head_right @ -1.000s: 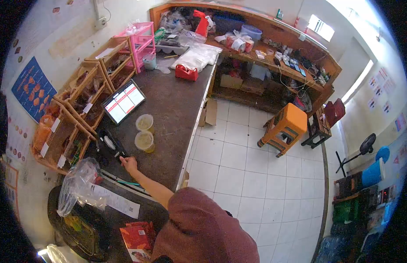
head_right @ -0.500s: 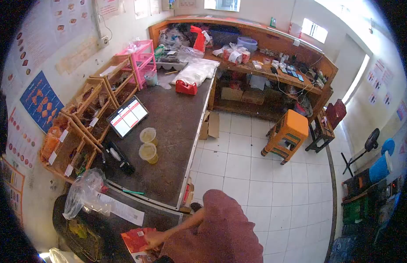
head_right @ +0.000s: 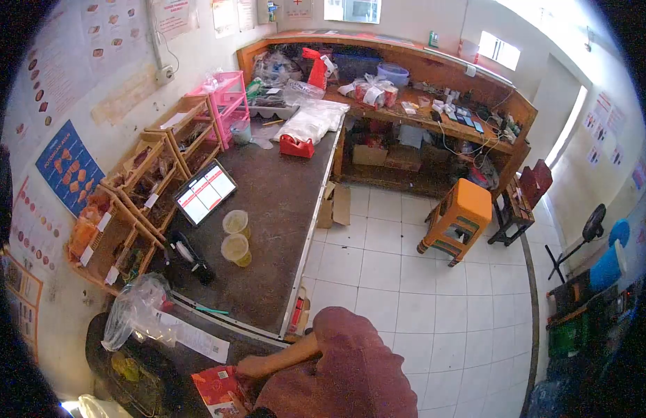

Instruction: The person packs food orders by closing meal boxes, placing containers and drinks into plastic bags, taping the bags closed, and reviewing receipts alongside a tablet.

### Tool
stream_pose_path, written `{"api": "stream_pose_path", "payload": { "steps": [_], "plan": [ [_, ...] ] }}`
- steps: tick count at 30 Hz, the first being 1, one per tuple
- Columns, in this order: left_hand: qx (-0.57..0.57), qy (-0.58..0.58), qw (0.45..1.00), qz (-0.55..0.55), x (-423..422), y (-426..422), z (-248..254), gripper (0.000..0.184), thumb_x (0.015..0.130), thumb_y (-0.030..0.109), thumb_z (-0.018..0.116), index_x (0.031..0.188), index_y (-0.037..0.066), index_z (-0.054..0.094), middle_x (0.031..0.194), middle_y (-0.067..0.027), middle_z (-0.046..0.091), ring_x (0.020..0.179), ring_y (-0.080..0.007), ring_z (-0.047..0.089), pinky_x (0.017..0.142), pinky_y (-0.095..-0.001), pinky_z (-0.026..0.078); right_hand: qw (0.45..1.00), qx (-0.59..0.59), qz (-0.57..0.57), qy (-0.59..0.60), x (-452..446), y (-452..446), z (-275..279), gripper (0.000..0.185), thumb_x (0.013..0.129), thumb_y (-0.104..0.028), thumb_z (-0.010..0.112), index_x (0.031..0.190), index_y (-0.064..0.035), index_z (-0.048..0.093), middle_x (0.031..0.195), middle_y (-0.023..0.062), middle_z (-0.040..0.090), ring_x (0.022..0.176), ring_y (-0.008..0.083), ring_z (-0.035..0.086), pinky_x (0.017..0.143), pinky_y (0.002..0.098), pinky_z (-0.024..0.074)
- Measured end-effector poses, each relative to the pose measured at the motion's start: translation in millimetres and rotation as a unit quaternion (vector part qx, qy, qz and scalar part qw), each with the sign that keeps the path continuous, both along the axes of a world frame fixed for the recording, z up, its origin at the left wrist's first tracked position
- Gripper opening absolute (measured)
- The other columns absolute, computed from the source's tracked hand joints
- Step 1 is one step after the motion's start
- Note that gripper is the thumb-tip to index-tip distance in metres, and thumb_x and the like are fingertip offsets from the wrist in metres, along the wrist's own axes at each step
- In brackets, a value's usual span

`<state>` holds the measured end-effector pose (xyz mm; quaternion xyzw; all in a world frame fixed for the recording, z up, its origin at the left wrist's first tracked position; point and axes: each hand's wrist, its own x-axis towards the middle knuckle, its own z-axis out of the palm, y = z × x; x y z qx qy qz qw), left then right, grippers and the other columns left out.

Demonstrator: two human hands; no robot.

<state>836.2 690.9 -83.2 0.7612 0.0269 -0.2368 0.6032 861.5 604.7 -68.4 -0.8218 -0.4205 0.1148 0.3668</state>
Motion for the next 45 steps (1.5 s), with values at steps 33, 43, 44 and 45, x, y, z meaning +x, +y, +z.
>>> {"api": "stream_pose_path", "payload": {
  "steps": [33,43,44,45],
  "plan": [
    [0.422,-0.466,0.738,0.244,170,162,291,0.065,0.075,0.029,0.063,0.127,0.004,0.033,0.126,-0.0135,0.04,0.115,-0.0277,0.041,0.092,-0.0372,0.034,0.968,-0.072,0.227,-0.077,115,6,196,0.095,0.04,-0.034,0.076,0.124,-0.0218,0.036,0.115,0.0204,0.037,0.108,0.0356,0.037,0.09,0.0451,0.0286],
    [0.324,-0.058,0.9,0.286,45,210,74,0.056,0.065,0.024,0.072,0.108,-0.001,0.044,0.083,-0.016,0.056,0.071,-0.025,0.059,0.061,-0.0298,0.048,0.991,-0.063,0.103,-0.057,171,-61,303,0.091,0.041,-0.025,0.078,0.123,-0.0208,0.04,0.121,0.0202,0.037,0.113,0.0363,0.036,0.097,0.0409,0.0278],
    [0.238,-0.053,0.934,0.262,41,220,67,0.048,0.067,0.022,0.07,0.104,-0.001,0.048,0.077,-0.0127,0.058,0.066,-0.0227,0.059,0.058,-0.0292,0.048,0.992,-0.047,0.102,-0.063,176,-57,314,0.09,0.04,-0.023,0.078,0.122,-0.0193,0.041,0.121,0.0191,0.038,0.114,0.0351,0.036,0.097,0.04,0.0282],
    [0.223,-0.13,0.905,0.338,44,221,94,0.037,0.072,0.02,0.066,0.099,0.0,0.05,0.073,-0.0097,0.058,0.065,-0.0205,0.059,0.058,-0.0281,0.048,0.992,-0.031,0.1,-0.068,179,-54,326,0.09,0.04,-0.021,0.077,0.122,-0.0179,0.042,0.12,0.018,0.04,0.114,0.0338,0.037,0.097,0.039,0.0285]
  ]
}}
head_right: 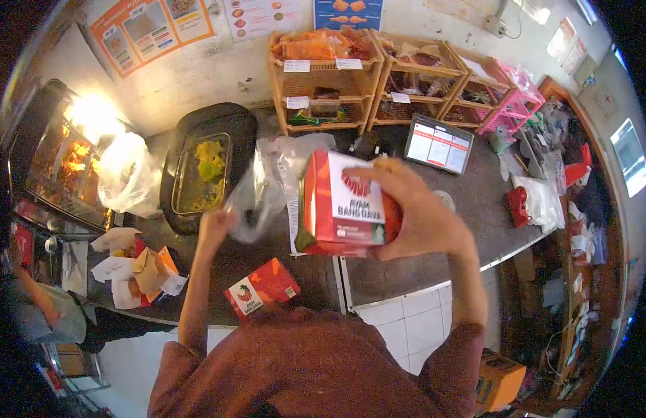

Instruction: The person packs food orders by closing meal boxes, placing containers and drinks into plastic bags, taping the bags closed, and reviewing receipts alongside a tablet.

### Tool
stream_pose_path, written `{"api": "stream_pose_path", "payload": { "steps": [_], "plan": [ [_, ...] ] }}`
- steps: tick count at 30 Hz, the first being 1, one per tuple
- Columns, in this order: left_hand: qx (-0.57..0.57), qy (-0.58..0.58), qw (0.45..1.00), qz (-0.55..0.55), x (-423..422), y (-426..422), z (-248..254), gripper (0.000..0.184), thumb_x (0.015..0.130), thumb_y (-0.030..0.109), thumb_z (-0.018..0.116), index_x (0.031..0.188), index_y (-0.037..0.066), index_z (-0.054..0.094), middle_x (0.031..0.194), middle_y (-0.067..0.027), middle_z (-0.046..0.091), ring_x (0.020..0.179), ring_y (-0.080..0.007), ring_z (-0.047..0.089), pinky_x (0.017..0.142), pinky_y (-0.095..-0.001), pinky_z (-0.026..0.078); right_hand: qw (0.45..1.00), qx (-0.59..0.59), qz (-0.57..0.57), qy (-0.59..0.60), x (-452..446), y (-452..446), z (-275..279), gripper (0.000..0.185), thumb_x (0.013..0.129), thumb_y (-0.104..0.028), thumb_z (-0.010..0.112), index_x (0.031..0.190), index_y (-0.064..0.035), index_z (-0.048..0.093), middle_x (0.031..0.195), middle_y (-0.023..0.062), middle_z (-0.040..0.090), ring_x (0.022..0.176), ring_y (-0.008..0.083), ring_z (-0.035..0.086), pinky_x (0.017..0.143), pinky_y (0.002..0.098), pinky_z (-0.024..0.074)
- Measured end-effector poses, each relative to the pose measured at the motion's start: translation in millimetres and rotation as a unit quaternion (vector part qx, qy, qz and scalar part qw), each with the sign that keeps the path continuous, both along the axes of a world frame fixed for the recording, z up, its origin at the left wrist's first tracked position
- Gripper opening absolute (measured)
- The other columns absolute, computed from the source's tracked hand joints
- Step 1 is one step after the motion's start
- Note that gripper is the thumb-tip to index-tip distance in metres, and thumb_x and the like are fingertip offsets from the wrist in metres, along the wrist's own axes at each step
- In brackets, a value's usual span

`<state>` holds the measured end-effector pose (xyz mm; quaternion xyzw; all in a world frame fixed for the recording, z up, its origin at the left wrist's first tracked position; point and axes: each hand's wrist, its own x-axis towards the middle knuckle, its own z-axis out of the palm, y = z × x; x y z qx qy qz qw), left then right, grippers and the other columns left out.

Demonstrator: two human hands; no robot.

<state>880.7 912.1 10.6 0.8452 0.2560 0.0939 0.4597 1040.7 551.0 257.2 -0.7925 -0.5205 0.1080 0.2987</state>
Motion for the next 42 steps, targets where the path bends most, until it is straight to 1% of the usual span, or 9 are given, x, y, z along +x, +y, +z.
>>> {"api": "stream_pose_path", "payload": {
  "steps": [3,7,14,19,23,24,29,37,42],
  "plan": [
    [-0.222,-0.291,0.93,0.02,10,-12,123,0.021,0.086,0.019,0.051,0.102,0.006,0.052,0.082,-0.0069,0.06,0.066,-0.0173,0.058,0.058,-0.0269,0.048,0.995,0.073,0.055,-0.044,14,20,36,0.088,0.039,-0.016,0.075,0.121,-0.0132,0.043,0.118,0.0135,0.044,0.113,0.0284,0.04,0.097,0.0354,0.0292],
    [-0.44,-0.369,0.817,-0.052,37,-21,180,0.042,0.088,0.037,0.04,0.12,0.01,0.037,0.104,-0.0105,0.054,0.066,-0.0139,0.057,0.055,-0.0259,0.046,0.967,0.185,0.174,-0.024,23,66,73,0.107,0.031,-0.028,0.082,0.124,-0.0042,0.036,0.122,0.0106,0.04,0.117,0.0211,0.037,0.1,0.0329,0.0234],
    [-0.41,-0.369,0.827,0.107,11,-10,140,0.064,0.084,0.054,0.031,0.131,0.012,0.021,0.12,-0.0131,0.045,0.058,-0.0095,0.051,0.045,-0.0213,0.041,0.838,0.256,0.439,0.199,25,187,-28,0.109,0.042,-0.023,0.083,0.129,-0.0046,0.021,0.127,0.0108,0.03,0.119,0.0222,0.03,0.1,0.0352,0.0242],
    [-0.333,-0.318,0.887,-0.041,-40,-41,141,0.074,0.082,0.063,0.022,0.137,0.017,0.008,0.135,-0.0134,0.031,0.049,-0.0096,0.044,0.041,-0.0189,0.038,0.912,0.056,0.406,-0.035,80,217,-120,0.101,0.044,-0.023,0.081,0.128,-0.0108,0.028,0.125,0.0147,0.032,0.115,0.0298,0.033,0.099,0.0383,0.0251],
    [-0.334,-0.354,0.873,-0.02,-38,-66,141,0.084,0.081,0.051,0.047,0.135,0.028,-0.012,0.136,-0.0195,0.025,0.051,-0.01,0.052,0.04,-0.0203,0.043,0.93,-0.106,0.311,-0.163,120,228,-140,0.097,0.041,-0.021,0.08,0.127,-0.0153,0.033,0.117,0.0159,0.037,0.108,0.0325,0.037,0.093,0.0402,0.0289],
    [-0.432,-0.409,0.8,-0.081,-34,-63,141,0.094,0.079,0.026,0.06,0.133,0.03,-0.017,0.136,-0.0235,0.022,0.065,-0.0172,0.059,0.051,-0.0255,0.05,0.93,-0.101,0.318,-0.156,114,230,-125,0.097,0.041,-0.02,0.08,0.126,-0.0153,0.035,0.116,0.0158,0.037,0.108,0.0325,0.038,0.093,0.0403,0.0293],
    [-0.371,-0.503,0.78,-0.016,0,-80,186,0.099,0.073,-0.005,0.058,0.135,0.029,-0.012,0.132,-0.0261,0.026,0.087,-0.0265,0.058,0.075,-0.037,0.048,0.904,-0.037,0.407,-0.122,86,265,-141,0.102,0.04,-0.014,0.079,0.128,-0.0249,0.029,0.123,0.0169,0.033,0.116,0.035,0.032,0.092,0.0492,0.0295],
    [-0.303,-0.454,0.838,-0.009,-10,-55,195,0.087,0.078,-0.009,0.047,0.136,0.028,-0.007,0.13,-0.0262,0.03,0.093,-0.0278,0.057,0.078,-0.0361,0.048,0.887,-0.267,0.285,-0.247,109,282,-204,0.07,0.066,-0.009,0.064,0.127,-0.0283,0.034,0.125,0.0137,0.035,0.118,0.0291,0.034,0.089,0.052,0.0328],
    [-0.363,-0.489,0.793,0.014,-2,-61,194,0.073,0.081,-0.007,0.045,0.136,0.012,0.001,0.128,-0.0272,0.032,0.104,-0.03,0.052,0.087,-0.0351,0.045,0.913,0.009,0.227,-0.339,103,260,-211,0.046,0.067,-0.011,0.063,0.111,-0.0118,0.049,0.108,0.0148,0.046,0.103,0.0293,0.046,0.086,0.0387,0.0388]
  ]
}}
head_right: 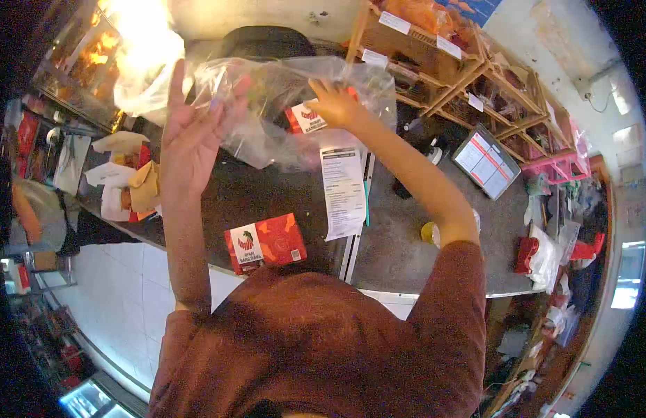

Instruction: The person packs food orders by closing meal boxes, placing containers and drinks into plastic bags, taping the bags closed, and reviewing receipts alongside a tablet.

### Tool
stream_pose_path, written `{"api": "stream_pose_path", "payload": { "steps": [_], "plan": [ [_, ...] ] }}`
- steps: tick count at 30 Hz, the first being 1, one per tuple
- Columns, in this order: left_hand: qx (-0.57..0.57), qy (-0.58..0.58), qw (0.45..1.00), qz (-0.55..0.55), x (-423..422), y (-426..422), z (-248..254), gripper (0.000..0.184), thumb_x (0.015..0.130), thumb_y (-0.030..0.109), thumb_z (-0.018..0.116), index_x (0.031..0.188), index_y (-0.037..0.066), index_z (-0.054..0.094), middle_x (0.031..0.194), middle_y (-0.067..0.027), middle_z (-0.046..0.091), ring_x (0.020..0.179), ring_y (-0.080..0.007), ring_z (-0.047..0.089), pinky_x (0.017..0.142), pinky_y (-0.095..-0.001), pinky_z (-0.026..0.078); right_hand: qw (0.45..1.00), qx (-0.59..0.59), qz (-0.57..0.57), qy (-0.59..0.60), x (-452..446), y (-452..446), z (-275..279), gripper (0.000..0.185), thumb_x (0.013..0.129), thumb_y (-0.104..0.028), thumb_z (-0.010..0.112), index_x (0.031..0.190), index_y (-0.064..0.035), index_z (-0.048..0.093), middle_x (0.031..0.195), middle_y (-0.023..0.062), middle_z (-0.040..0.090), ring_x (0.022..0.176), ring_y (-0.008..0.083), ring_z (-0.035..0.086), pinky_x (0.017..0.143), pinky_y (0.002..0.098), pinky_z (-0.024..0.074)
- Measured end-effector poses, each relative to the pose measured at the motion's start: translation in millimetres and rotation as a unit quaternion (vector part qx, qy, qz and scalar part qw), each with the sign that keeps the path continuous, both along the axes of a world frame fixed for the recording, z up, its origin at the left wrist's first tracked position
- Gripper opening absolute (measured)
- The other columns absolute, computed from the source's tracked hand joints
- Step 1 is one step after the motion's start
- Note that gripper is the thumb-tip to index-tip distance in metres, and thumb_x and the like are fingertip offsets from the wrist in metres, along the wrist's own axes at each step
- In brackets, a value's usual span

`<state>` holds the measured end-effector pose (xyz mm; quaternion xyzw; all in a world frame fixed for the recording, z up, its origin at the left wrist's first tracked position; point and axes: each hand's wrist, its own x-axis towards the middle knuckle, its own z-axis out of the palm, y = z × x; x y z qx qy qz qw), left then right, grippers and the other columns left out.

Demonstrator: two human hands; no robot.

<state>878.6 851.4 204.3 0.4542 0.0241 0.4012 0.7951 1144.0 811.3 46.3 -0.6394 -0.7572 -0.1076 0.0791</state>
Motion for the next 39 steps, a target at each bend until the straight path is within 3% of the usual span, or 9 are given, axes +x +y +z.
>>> {"api": "stream_pose_path", "payload": {
  "steps": [4,6,9,15,19,25,27,36,39],
  "plan": [
    [-0.089,0.062,0.993,0.038,-13,16,-10,0.047,0.081,-0.003,0.051,0.119,-0.012,0.025,0.108,-0.0188,0.052,0.106,-0.0276,0.051,0.088,-0.0308,0.044,0.944,-0.098,-0.086,0.302,-145,-67,177,0.018,0.069,-0.013,0.062,0.079,-0.0027,0.051,0.082,0.0111,0.054,0.084,0.0276,0.053,0.075,0.0361,0.0422],
    [-0.13,0.082,0.988,0.019,-26,16,-21,0.03,0.081,-0.002,0.052,0.107,-0.01,0.039,0.107,-0.0179,0.052,0.105,-0.0267,0.051,0.088,-0.03,0.045,0.863,-0.262,0.243,0.356,-183,-85,141,0.021,0.071,-0.016,0.061,0.081,-0.002,0.05,0.085,0.013,0.053,0.086,0.0268,0.054,0.077,0.0345,0.0424],
    [-0.173,0.1,0.98,-0.02,-31,7,-29,0.016,0.082,0.001,0.052,0.094,-0.01,0.052,0.106,-0.0171,0.053,0.103,-0.0253,0.053,0.088,-0.0285,0.045,0.976,-0.053,0.163,0.135,-249,-97,-19,0.076,0.063,-0.023,0.07,0.128,-0.0227,0.032,0.112,0.0251,0.04,0.107,0.0406,0.04,0.088,0.0542,0.0324],
    [-0.117,0.094,0.985,-0.088,-41,-4,-35,0.021,0.085,0.01,0.051,0.101,-0.003,0.053,0.1,-0.0133,0.058,0.097,-0.02,0.056,0.081,-0.029,0.048,0.955,-0.249,0.077,0.144,-262,-88,-67,0.113,0.04,-0.023,0.081,0.134,-0.0319,0.019,0.117,0.0246,0.035,0.107,0.0418,0.036,0.084,0.0644,0.0239],
    [0.01,0.149,0.988,0.047,-48,-5,-35,0.018,0.087,0.016,0.049,0.098,0.003,0.052,0.093,-0.0071,0.059,0.086,-0.0139,0.058,0.07,-0.026,0.047,0.819,-0.387,0.103,0.41,-188,-99,17,0.115,0.037,-0.022,0.081,0.135,-0.0218,0.02,0.116,0.0221,0.037,0.108,0.0358,0.037,0.092,0.0513,0.0272],
    [0.003,0.146,0.976,0.159,-48,-26,-53,0.012,0.089,0.018,0.047,0.095,0.008,0.049,0.078,0.0016,0.051,0.066,-0.006,0.051,0.056,-0.0197,0.041,0.925,-0.066,0.236,0.291,-103,-106,210,0.121,0.038,-0.024,0.082,0.134,-0.0106,0.011,0.132,0.0212,0.023,0.125,0.0313,0.024,0.102,0.0391,0.0208],
    [-0.043,0.117,0.977,0.175,-40,-40,-49,0.009,0.09,0.016,0.045,0.095,0.009,0.047,0.072,0.0025,0.046,0.058,-0.0054,0.046,0.053,-0.0187,0.037,0.922,0.076,0.278,0.26,-82,-78,193,0.115,0.04,-0.024,0.082,0.134,-0.0146,0.016,0.133,0.0205,0.022,0.125,0.0337,0.023,0.102,0.041,0.0206],
    [0.143,0.161,0.961,0.173,-15,-45,-49,0.012,0.087,0.01,0.047,0.098,0.005,0.048,0.089,0.0004,0.047,0.074,-0.0059,0.048,0.062,-0.0195,0.042,0.89,-0.309,0.24,0.233,16,8,81,0.109,0.045,-0.023,0.08,0.135,-0.0149,0.019,0.132,0.0195,0.03,0.123,0.0309,0.029,0.101,0.038,0.0251],
    [0.153,0.219,0.96,0.081,1,-57,-34,0.014,0.085,0.007,0.05,0.099,0.005,0.05,0.103,0.0006,0.043,0.087,-0.0059,0.049,0.068,-0.0206,0.044,0.943,-0.219,0.205,0.143,37,26,62,0.107,0.045,-0.024,0.079,0.135,-0.0148,0.021,0.129,0.0158,0.036,0.118,0.0275,0.036,0.098,0.0354,0.0286]
  ]
}}
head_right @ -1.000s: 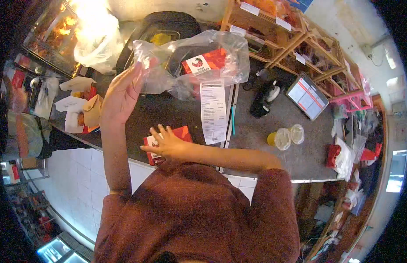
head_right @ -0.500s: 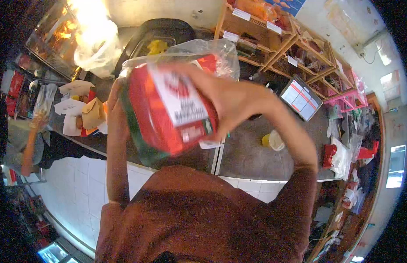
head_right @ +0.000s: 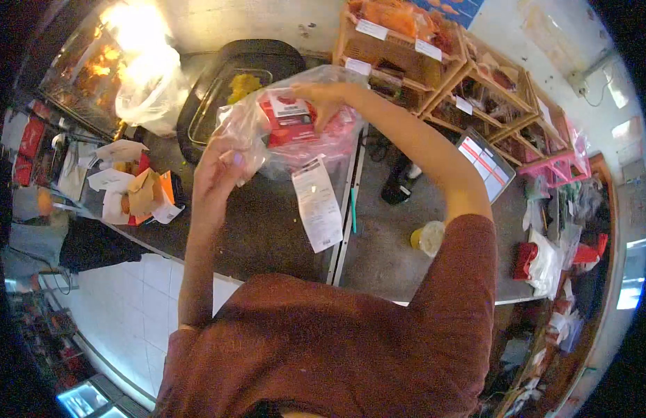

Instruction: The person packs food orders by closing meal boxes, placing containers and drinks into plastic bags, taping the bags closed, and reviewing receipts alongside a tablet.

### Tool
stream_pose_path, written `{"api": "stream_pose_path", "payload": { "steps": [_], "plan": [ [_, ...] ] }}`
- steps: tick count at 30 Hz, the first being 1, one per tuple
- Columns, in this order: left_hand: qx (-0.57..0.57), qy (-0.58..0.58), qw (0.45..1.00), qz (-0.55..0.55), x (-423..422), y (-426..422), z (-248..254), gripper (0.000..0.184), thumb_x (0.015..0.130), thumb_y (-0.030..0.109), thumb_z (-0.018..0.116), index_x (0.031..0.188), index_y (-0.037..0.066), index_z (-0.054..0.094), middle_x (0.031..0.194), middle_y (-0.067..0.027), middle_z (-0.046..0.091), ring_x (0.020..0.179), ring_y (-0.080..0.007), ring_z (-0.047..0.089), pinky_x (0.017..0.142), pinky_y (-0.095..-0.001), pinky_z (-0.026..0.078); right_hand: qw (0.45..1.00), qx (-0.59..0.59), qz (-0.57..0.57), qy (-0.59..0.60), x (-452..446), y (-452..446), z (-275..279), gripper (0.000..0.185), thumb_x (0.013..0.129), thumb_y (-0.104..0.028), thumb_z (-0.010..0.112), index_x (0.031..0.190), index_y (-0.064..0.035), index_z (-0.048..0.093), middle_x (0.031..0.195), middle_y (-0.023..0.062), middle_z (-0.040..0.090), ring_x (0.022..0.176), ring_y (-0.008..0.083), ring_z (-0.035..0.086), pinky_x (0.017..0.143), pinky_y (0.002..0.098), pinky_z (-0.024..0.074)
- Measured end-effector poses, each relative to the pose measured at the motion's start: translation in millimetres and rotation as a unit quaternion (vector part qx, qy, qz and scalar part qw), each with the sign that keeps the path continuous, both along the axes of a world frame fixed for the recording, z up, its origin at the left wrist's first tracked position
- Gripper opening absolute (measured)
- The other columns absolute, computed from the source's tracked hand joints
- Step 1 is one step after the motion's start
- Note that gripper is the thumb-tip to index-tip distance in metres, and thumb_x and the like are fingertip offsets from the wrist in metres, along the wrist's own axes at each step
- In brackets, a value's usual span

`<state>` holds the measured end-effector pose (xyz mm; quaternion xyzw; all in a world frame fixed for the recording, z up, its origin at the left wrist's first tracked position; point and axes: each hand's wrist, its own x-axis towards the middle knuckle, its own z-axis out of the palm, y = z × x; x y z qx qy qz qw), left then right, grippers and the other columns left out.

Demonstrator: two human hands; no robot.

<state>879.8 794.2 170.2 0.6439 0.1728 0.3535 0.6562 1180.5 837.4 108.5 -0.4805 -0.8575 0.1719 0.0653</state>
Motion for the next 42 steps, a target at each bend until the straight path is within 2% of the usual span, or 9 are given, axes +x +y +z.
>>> {"api": "stream_pose_path", "payload": {
  "steps": [7,12,15,22,28,33,36,40,42],
  "plan": [
    [-0.01,0.26,0.963,-0.067,-36,30,15,0.015,0.085,0.011,0.052,0.099,0.004,0.052,0.092,-0.0002,0.046,0.068,-0.0033,0.049,0.057,-0.0195,0.043,0.998,-0.053,0.013,-0.037,-5,2,17,0.102,0.043,-0.03,0.08,0.131,-0.0132,0.031,0.124,0.0164,0.042,0.11,0.0313,0.043,0.095,0.0384,0.0329],
    [-0.033,-0.002,0.991,0.131,-9,35,58,0.027,0.087,0.015,0.048,0.11,0.001,0.049,0.09,-0.0028,0.054,0.079,-0.0084,0.049,0.073,-0.0219,0.04,0.974,-0.005,-0.053,-0.22,3,-20,-5,0.095,0.054,-0.044,0.074,0.134,-0.0202,0.027,0.131,0.018,0.033,0.118,0.0322,0.034,0.098,0.0407,0.0289],
    [0.042,0.0,0.994,0.105,-19,81,63,0.031,0.086,0.015,0.05,0.112,-0.001,0.051,0.092,-0.0041,0.055,0.08,-0.0086,0.05,0.073,-0.0214,0.04,0.878,-0.164,-0.227,-0.388,4,-60,93,0.049,0.07,-0.051,0.058,0.095,-0.0093,0.061,0.088,0.0138,0.061,0.086,0.0283,0.057,0.082,0.0398,0.0417],
    [0.175,0.088,0.969,0.152,-33,75,98,0.029,0.081,0.018,0.057,0.101,-0.002,0.059,0.087,-0.0086,0.061,0.069,-0.0092,0.051,0.068,-0.0216,0.04,0.933,-0.024,-0.335,-0.126,-86,-171,244,0.036,0.082,-0.039,0.052,0.098,-0.0072,0.057,0.052,0.0097,0.049,0.05,0.0199,0.051,0.048,0.0331,0.04],
    [0.143,0.006,0.964,-0.225,4,-1,94,0.033,0.085,0.018,0.053,0.111,-0.003,0.05,0.095,-0.0087,0.06,0.085,-0.0119,0.056,0.077,-0.0238,0.043,0.948,0.272,-0.143,0.082,-132,-145,177,0.032,0.076,-0.035,0.06,0.083,-0.0039,0.058,0.06,0.0118,0.055,0.055,0.0256,0.053,0.054,0.0376,0.0411],
    [0.55,0.078,0.826,-0.092,-59,16,103,0.053,0.068,0.023,0.07,0.113,0.0,0.051,0.104,-0.0148,0.059,0.098,-0.0257,0.055,0.09,-0.0344,0.038,0.949,0.245,-0.199,0.022,-180,-160,172,0.034,0.074,-0.03,0.061,0.061,-0.0016,0.049,0.05,0.0126,0.046,0.049,0.0302,0.048,0.047,0.0361,0.037],
    [0.438,0.015,0.899,-0.003,-54,12,68,0.05,0.066,0.025,0.071,0.107,0.001,0.054,0.1,-0.0159,0.058,0.096,-0.0289,0.054,0.088,-0.0365,0.039,0.934,0.271,-0.231,0.005,-184,-168,170,0.038,0.076,-0.03,0.059,0.055,-0.0017,0.046,0.048,0.0127,0.045,0.048,0.0312,0.047,0.047,0.0372,0.0368],
    [0.404,0.229,0.857,-0.224,5,1,-71,0.044,0.067,0.028,0.068,0.097,-0.001,0.055,0.096,-0.0201,0.056,0.091,-0.0332,0.053,0.081,-0.0387,0.04,0.921,0.205,-0.326,0.062,-200,-185,175,0.053,0.066,-0.043,0.066,0.104,-0.0088,0.051,0.071,0.0134,0.059,0.068,0.0295,0.058,0.06,0.0372,0.0437],
    [0.321,0.172,0.9,-0.239,5,-5,-67,0.041,0.068,0.029,0.067,0.093,-0.002,0.055,0.094,-0.0222,0.056,0.089,-0.0353,0.052,0.078,-0.0397,0.041,0.936,0.165,-0.285,0.128,-156,-229,166,0.108,0.055,-0.056,0.07,0.134,-0.0107,0.013,0.127,0.0177,0.033,0.117,0.0285,0.034,0.094,0.0363,0.0299]
  ]
}}
